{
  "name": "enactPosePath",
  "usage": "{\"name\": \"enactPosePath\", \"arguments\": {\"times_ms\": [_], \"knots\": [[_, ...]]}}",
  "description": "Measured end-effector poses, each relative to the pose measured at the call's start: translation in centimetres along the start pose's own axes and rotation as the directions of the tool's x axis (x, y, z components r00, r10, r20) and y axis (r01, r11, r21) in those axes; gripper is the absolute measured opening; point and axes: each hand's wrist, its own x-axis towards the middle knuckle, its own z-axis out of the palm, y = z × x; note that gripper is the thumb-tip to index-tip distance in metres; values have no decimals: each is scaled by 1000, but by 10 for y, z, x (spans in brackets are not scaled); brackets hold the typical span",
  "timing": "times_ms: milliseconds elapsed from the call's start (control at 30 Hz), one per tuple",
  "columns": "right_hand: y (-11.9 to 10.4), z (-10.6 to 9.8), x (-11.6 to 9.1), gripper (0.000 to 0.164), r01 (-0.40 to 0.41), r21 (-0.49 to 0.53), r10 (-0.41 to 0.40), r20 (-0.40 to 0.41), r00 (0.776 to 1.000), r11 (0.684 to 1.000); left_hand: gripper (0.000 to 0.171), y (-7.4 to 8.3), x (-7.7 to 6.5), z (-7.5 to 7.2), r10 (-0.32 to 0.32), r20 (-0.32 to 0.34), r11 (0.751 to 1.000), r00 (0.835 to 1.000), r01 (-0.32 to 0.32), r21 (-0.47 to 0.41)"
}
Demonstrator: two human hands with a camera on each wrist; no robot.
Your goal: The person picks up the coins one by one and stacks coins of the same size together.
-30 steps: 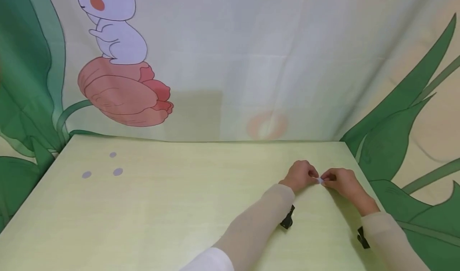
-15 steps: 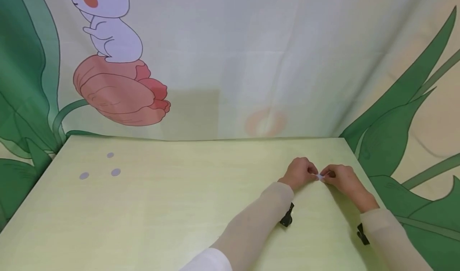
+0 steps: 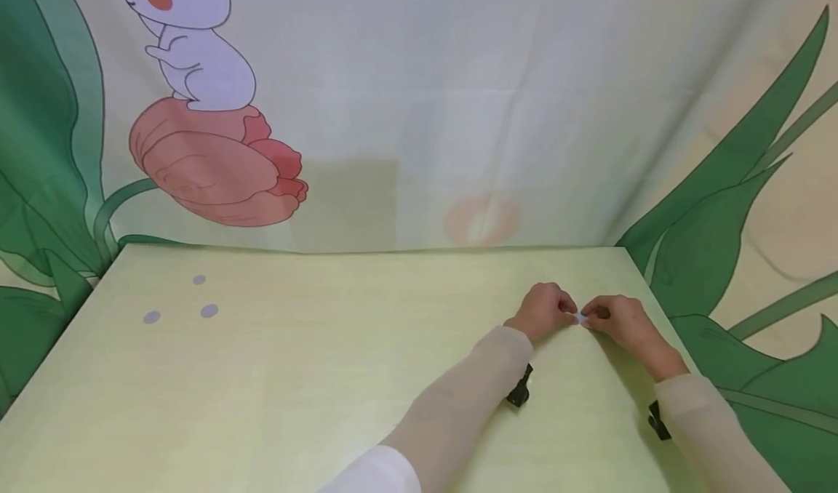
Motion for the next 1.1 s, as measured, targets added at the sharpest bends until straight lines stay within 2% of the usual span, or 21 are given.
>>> {"name": "enactPosePath", "arguments": {"times_ms": [333,500,667,867,1100], "knots": [[1,5,0,9,19,24,-19,1,1000,1000,13,-4,-2,-3,32,53,999,998,-34,35],[7,4,0,9,13,41,-14,13,1000,999,13,-4,-2,-8,49,74,999,996,-49,1],[19,0,-3,14,54,76,-57,40,998,996,13,-2,-2,-12,75,109,997,991,-73,-28],[29,-3,-1,21,89,136,-99,74,992,987,13,-4,1,-13,94,118,995,989,-90,-32],[31,-4,5,19,67,148,-84,110,990,987,12,-4,2,-14,97,126,995,987,-95,-23]]}}
